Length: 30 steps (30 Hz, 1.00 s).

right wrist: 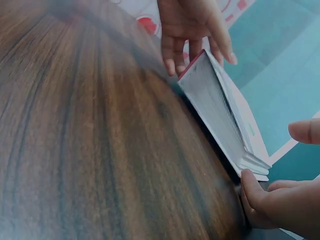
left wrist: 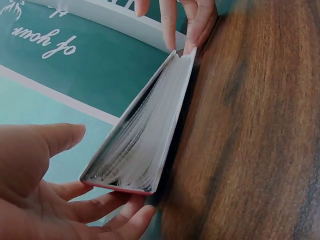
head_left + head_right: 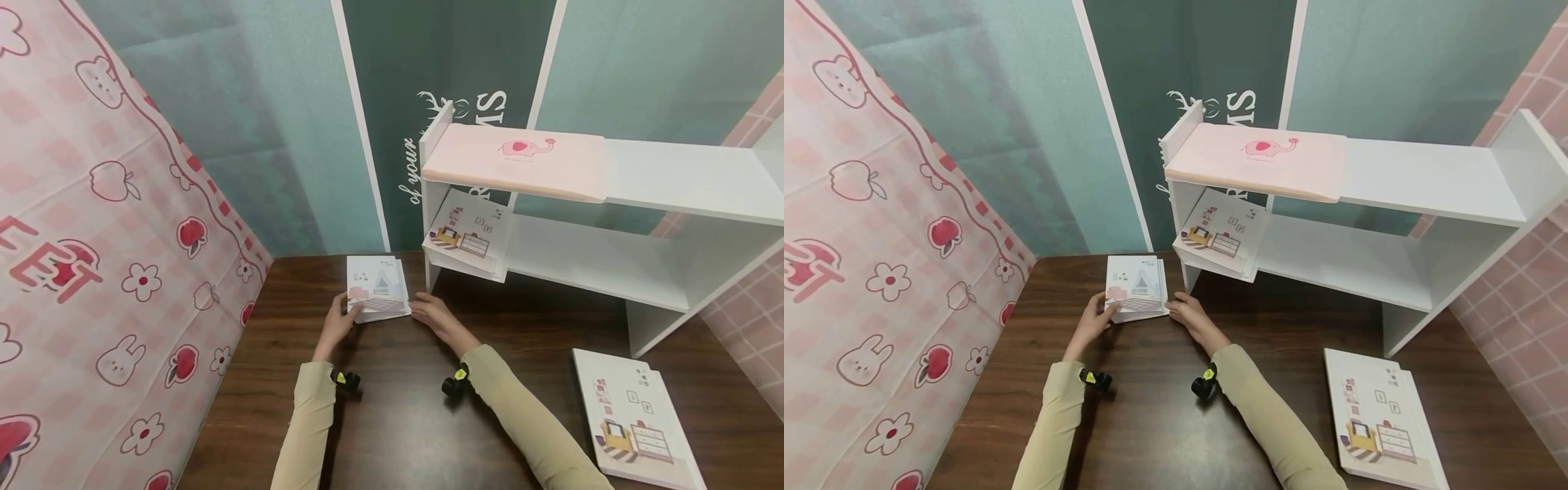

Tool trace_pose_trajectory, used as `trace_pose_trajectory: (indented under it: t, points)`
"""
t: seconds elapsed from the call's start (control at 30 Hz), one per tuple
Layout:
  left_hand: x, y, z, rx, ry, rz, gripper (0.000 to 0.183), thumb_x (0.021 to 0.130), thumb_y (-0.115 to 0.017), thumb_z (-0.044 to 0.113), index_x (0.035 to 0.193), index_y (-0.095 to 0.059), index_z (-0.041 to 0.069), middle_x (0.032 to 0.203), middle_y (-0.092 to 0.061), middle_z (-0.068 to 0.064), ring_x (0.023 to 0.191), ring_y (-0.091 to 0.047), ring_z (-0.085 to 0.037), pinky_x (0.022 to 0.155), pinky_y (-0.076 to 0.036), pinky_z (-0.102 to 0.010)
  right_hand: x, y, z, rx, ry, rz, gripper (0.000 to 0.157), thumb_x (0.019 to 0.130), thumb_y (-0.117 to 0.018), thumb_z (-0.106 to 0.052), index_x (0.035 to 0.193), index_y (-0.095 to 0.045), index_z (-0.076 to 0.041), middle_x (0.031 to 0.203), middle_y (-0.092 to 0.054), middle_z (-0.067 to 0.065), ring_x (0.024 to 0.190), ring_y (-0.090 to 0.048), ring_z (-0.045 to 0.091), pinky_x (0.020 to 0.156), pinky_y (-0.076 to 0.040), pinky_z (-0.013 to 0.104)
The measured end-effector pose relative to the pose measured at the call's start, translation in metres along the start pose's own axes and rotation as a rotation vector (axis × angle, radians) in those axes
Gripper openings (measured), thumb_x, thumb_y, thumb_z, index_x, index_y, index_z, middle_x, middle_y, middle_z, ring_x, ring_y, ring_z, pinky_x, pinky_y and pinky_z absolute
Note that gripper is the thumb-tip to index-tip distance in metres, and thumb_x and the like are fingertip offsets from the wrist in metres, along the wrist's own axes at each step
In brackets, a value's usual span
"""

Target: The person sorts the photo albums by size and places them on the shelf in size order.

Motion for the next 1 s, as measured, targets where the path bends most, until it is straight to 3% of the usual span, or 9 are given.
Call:
trace_pose_trajectory:
  t: [0.1, 0.33, 0.47, 0.6, 0.8, 1.0]
  points:
    - [0.001, 0.000, -0.002, -0.035, 0.012, 0.006, 0.055, 0.095, -0.053, 0.030, 0.139, -0.034, 0.005, 0.105, -0.060, -0.024, 0.080, -0.059, -0.030, 0.067, -0.051, -0.033, 0.001, -0.001, 0.000, -0.003, -0.020, 0.003, 0.065, 0.090, -0.054, -0.006, 0.143, -0.019, 0.009, 0.139, -0.037, 0.026, 0.116, -0.047, 0.025, 0.107, -0.033, 0.039]
    - [0.001, 0.003, -0.004, -0.231, 0.064, -0.010, 0.051, 0.098, -0.045, 0.034, 0.136, -0.036, 0.003, 0.118, -0.050, -0.027, 0.087, -0.058, -0.030, 0.077, -0.054, -0.046, 0.001, -0.001, -0.001, -0.082, -0.011, -0.025, 0.063, 0.092, -0.051, -0.005, 0.140, -0.016, 0.016, 0.144, -0.025, 0.030, 0.127, -0.039, 0.032, 0.108, -0.031, 0.040]
    - [0.003, 0.005, -0.007, -0.276, 0.106, -0.028, 0.046, 0.100, -0.039, 0.034, 0.134, -0.037, 0.003, 0.119, -0.045, -0.024, 0.081, -0.058, -0.026, 0.074, -0.055, -0.041, 0.000, 0.001, -0.001, -0.141, -0.004, -0.036, 0.061, 0.093, -0.051, -0.007, 0.139, -0.020, 0.016, 0.146, -0.022, 0.030, 0.129, -0.037, 0.034, 0.108, -0.031, 0.041]
    - [0.003, 0.008, -0.010, -0.317, 0.104, -0.060, 0.040, 0.101, -0.037, 0.026, 0.132, -0.036, 0.001, 0.128, -0.043, -0.024, 0.076, -0.059, -0.025, 0.070, -0.055, -0.036, 0.001, 0.003, 0.000, -0.197, 0.013, -0.042, 0.058, 0.092, -0.053, -0.009, 0.138, -0.026, 0.015, 0.145, -0.027, 0.029, 0.128, -0.039, 0.035, 0.107, -0.033, 0.041]
    - [0.000, 0.009, -0.013, -0.381, 0.103, -0.101, 0.038, 0.100, -0.042, 0.022, 0.133, -0.036, 0.004, 0.124, -0.042, -0.021, 0.074, -0.059, -0.022, 0.073, -0.054, -0.035, 0.001, 0.006, 0.001, -0.268, 0.065, -0.058, 0.051, 0.092, -0.054, -0.010, 0.132, -0.037, 0.016, 0.135, -0.039, 0.031, 0.117, -0.049, 0.030, 0.104, -0.037, 0.041]
    - [0.000, 0.009, -0.014, -0.420, 0.117, -0.130, 0.041, 0.099, -0.045, 0.023, 0.134, -0.033, 0.006, 0.113, -0.043, -0.019, 0.074, -0.060, -0.019, 0.075, -0.054, -0.036, 0.003, 0.008, 0.002, -0.272, 0.090, -0.059, 0.041, 0.089, -0.057, -0.007, 0.122, -0.049, 0.017, 0.120, -0.053, 0.027, 0.092, -0.057, 0.013, 0.089, -0.047, 0.028]
Point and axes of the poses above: each hand's wrist, its own x-axis towards the middle knuckle, its own y-axis out of the back of the hand, z = x × y, the point moved 3 cm from there along x, towards the middle knuckle
